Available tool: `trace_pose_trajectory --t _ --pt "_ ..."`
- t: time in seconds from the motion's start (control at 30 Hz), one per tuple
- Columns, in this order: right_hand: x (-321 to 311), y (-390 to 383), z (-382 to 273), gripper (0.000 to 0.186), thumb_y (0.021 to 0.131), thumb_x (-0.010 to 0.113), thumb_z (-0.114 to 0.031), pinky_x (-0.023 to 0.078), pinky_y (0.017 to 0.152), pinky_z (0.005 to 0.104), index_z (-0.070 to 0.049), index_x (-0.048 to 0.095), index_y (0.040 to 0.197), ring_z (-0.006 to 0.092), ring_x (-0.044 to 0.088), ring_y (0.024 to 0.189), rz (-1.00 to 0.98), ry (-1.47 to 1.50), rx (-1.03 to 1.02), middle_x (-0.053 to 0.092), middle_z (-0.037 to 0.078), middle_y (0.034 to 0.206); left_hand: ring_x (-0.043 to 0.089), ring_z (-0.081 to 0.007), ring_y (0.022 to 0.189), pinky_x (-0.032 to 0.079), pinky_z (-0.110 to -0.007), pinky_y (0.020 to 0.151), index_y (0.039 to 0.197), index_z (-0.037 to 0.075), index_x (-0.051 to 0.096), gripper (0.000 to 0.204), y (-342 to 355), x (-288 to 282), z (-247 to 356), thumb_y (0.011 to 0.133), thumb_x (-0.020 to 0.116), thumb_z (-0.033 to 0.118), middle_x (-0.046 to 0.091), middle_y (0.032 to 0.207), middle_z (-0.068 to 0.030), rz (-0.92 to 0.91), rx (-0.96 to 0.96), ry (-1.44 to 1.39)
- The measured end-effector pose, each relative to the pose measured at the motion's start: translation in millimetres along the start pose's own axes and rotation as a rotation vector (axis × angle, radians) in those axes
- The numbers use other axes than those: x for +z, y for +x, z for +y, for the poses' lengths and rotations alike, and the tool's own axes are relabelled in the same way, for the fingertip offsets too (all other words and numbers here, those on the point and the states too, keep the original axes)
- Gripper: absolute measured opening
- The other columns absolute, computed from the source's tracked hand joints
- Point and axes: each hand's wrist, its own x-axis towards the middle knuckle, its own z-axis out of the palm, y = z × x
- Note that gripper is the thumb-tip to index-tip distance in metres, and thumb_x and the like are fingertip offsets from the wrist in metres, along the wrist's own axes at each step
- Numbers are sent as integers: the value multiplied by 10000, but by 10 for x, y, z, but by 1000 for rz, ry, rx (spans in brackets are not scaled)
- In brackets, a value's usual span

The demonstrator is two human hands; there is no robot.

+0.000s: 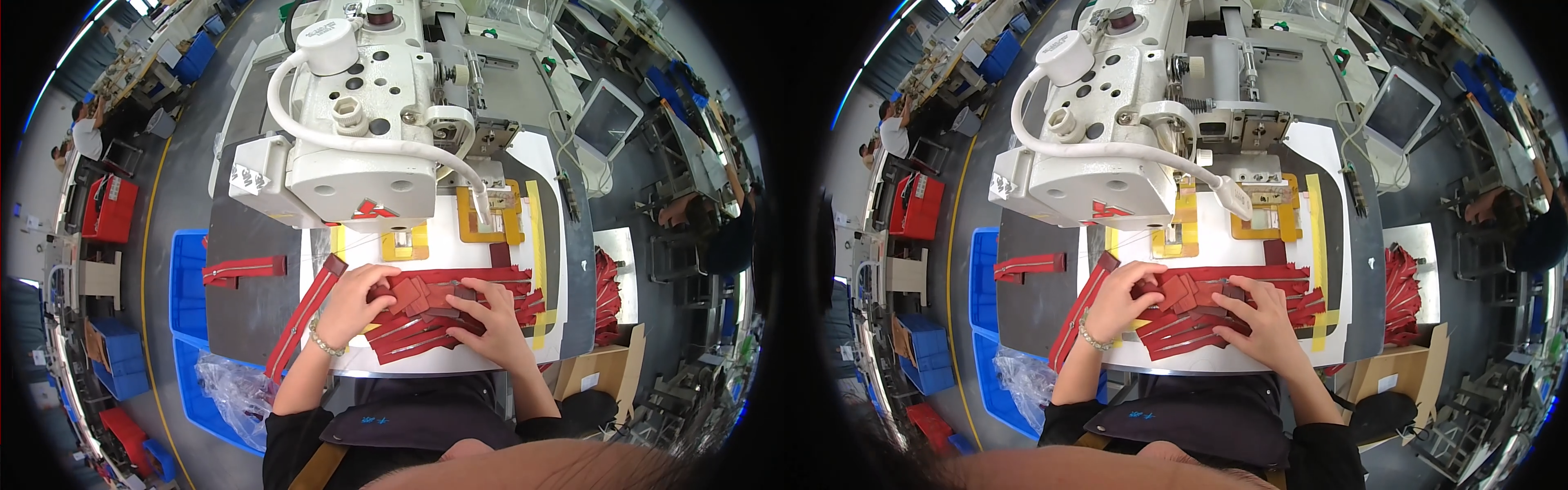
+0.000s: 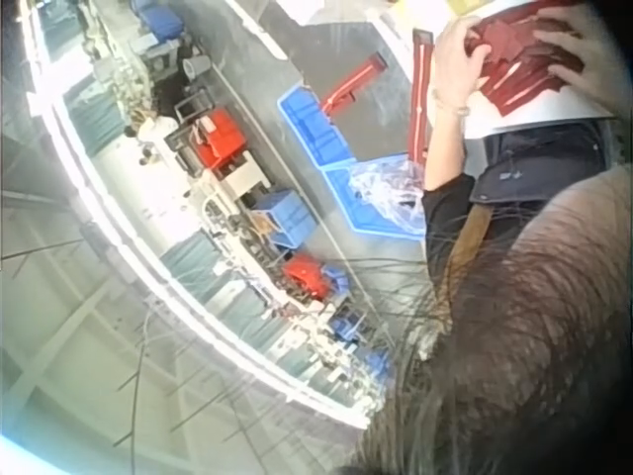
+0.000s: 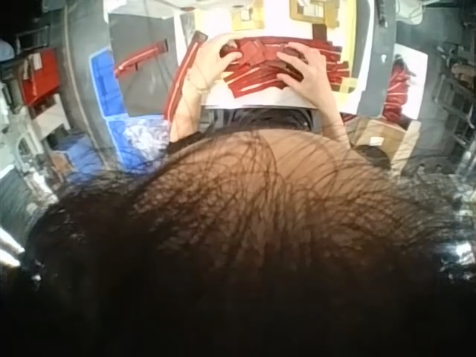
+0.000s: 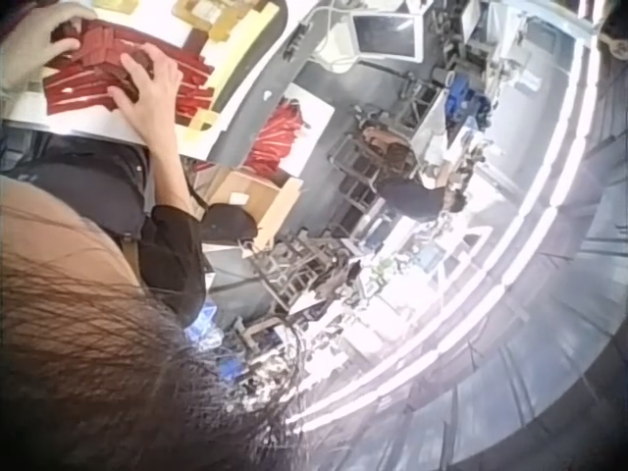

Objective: Sewing zippers onto small fabric squares using an industrial sewing machine.

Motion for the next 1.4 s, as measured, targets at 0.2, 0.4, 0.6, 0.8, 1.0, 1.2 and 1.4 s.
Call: trace_pose_trajectory --t 0.2,0.4,0.6,0.8,1.0,1.2,1.4 --pt "110 -94 -250 368 696 784 -109 439 659 279 -50 630 1024 175 565 795 161 338 95 587 56 973 593 -131 683 470 -238 607 862 50 673 180 -289 134 398 713 724 -37 636 765 -59 256 87 -328" --pt "368 -139 -328 67 832 674 -70 386 544 193 -25 628 847 41 521 629 -136 999 337 573 2 718 599 -193 699 474 -282 625 851 35 674 171 -440 392 452 717 681 -71 631 769 -80 231 274 -423" --pt "424 -250 -72 106 847 675 -128 333 487 175 -34 627 860 27 473 573 -400 1571 679 592 -6 713 603 -234 740 482 -323 638 898 60 684 222 -490 246 295 697 676 -34 607 822 -59 -6 602 -144" --pt "409 -199 -162 119 876 646 -118 286 458 168 -37 582 817 13 410 508 -393 1725 741 549 -26 649 602 -236 783 481 -336 665 875 54 665 240 -552 231 245 656 758 79 589 835 -59 -52 619 -147" --pt "344 -87 -192 66 885 617 -60 353 476 172 -15 589 846 8 470 556 -186 1211 419 596 4 698 603 -181 730 483 -278 604 803 18 659 197 -549 320 282 653 787 28 614 849 -80 181 334 -225" --pt "411 49 -181 146 838 660 -12 478 655 188 19 597 966 48 588 750 -74 1301 330 641 38 858 592 -118 720 479 -223 619 770 -10 628 143 -426 549 254 700 735 -75 625 845 -94 417 152 -535" --pt "499 128 -184 194 775 697 63 508 719 207 19 587 929 74 619 816 -5 1238 278 651 63 890 596 -126 714 492 -230 633 779 -26 604 124 -357 601 252 742 691 -106 622 816 -99 491 106 -722"
